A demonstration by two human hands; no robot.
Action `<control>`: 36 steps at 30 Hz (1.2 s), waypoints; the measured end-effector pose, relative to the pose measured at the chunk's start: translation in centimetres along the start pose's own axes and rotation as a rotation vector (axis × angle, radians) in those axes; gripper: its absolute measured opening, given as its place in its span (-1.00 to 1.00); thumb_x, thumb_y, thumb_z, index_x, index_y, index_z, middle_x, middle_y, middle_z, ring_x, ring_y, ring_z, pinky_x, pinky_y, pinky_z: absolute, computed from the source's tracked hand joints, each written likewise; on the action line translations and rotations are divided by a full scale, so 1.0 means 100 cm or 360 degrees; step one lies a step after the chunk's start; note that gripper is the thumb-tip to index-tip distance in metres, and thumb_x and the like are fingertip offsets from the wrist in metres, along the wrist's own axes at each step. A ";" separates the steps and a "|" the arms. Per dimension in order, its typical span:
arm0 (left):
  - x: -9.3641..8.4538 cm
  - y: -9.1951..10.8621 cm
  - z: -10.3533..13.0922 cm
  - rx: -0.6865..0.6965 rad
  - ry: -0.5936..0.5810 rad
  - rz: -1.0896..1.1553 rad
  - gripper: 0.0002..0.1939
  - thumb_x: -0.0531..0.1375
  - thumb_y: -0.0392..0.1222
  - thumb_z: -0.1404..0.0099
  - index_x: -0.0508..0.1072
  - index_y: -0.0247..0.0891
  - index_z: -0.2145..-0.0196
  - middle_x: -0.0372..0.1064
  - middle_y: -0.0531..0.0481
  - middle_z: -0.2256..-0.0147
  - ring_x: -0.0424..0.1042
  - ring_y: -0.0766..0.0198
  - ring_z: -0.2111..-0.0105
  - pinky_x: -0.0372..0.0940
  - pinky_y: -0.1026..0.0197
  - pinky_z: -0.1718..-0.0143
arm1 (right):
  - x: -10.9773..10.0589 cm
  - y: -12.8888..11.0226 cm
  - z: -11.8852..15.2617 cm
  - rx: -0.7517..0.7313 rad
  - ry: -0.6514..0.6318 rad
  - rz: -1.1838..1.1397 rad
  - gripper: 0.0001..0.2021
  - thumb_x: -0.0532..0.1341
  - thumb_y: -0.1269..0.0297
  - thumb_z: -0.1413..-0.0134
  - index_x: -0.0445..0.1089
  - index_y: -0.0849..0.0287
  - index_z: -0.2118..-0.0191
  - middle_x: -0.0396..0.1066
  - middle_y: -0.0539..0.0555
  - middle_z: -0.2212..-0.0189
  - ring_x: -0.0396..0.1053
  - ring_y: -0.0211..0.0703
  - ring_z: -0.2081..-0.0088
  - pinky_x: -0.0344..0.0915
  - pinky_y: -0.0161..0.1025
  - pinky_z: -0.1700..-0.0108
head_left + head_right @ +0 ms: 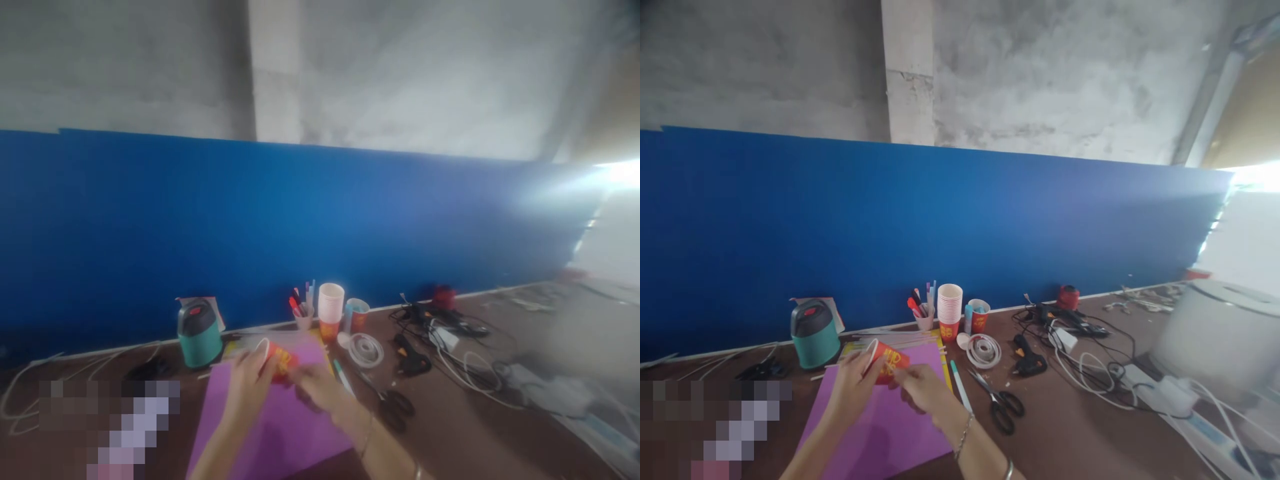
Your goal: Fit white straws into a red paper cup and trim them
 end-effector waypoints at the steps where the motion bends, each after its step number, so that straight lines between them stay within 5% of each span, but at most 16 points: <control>1: 0.002 -0.007 0.000 -0.0101 -0.0024 0.0107 -0.66 -0.04 -0.05 -0.26 0.29 -0.24 0.57 0.27 0.05 0.61 0.27 0.24 0.54 0.09 0.24 0.45 | -0.003 -0.002 0.000 0.0020 -0.0009 -0.0149 -0.63 0.17 -0.01 0.01 0.24 0.20 0.58 0.04 -0.18 0.79 -0.10 -0.45 0.75 -0.21 -0.41 0.67; 4: 0.009 -0.022 0.001 -0.0304 -0.0088 0.0309 -0.65 -0.05 -0.02 -0.25 0.29 -0.25 0.57 0.26 0.07 0.62 0.26 0.26 0.56 0.04 0.29 0.53 | -0.023 -0.010 -0.001 -0.0075 0.0203 -0.0651 -0.57 0.21 -0.06 0.09 0.07 0.15 0.63 -0.02 -0.21 0.79 -0.18 -0.47 0.76 -0.29 -0.42 0.70; 9: 0.015 -0.027 0.003 -0.0360 -0.0108 0.0346 -0.72 0.01 -0.06 -0.20 0.40 -0.28 0.46 0.37 0.04 0.55 0.34 0.21 0.49 0.12 0.28 0.47 | -0.057 -0.018 -0.003 -0.0513 0.0640 -0.1259 -0.64 0.18 -0.06 0.04 0.17 0.14 0.54 0.27 -0.09 0.63 0.20 -0.37 0.63 0.09 -0.42 0.62; 18: 0.001 -0.007 0.003 -0.0203 -0.0026 -0.0124 -0.74 0.02 -0.11 -0.21 0.44 -0.24 0.45 0.45 -0.09 0.47 0.41 0.06 0.30 0.18 0.11 0.21 | -0.069 0.001 -0.008 -0.0466 0.0826 -0.1434 -0.73 0.27 0.06 0.12 0.31 0.16 0.42 0.36 -0.09 0.61 0.24 -0.38 0.65 0.13 -0.44 0.67; 27: 0.012 -0.007 0.004 -0.0400 -0.0184 0.0582 -0.69 0.00 -0.08 -0.23 0.43 -0.30 0.45 0.45 -0.02 0.48 0.40 0.20 0.47 0.21 0.26 0.45 | -0.076 -0.013 0.010 -0.0725 0.1205 -0.1039 -0.63 0.17 -0.10 0.05 0.25 0.16 0.45 0.30 -0.14 0.72 0.26 -0.32 0.69 0.24 -0.38 0.63; 36: 0.014 -0.018 0.002 -0.0535 -0.0165 0.0988 -0.68 0.15 -0.03 -0.12 0.49 -0.36 0.34 0.50 -0.11 0.38 0.45 0.10 0.34 0.30 0.16 0.32 | -0.070 -0.012 0.006 -0.0768 0.1098 -0.1029 -0.67 0.19 -0.05 0.02 0.26 0.15 0.45 0.35 -0.08 0.64 0.34 -0.28 0.59 0.31 -0.35 0.52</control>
Point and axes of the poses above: each hand's wrist, its own z-axis away from the middle knuckle, its own x-axis out of the palm, y = z × x, the point moved 5 cm from there along -z, towards the middle knuckle
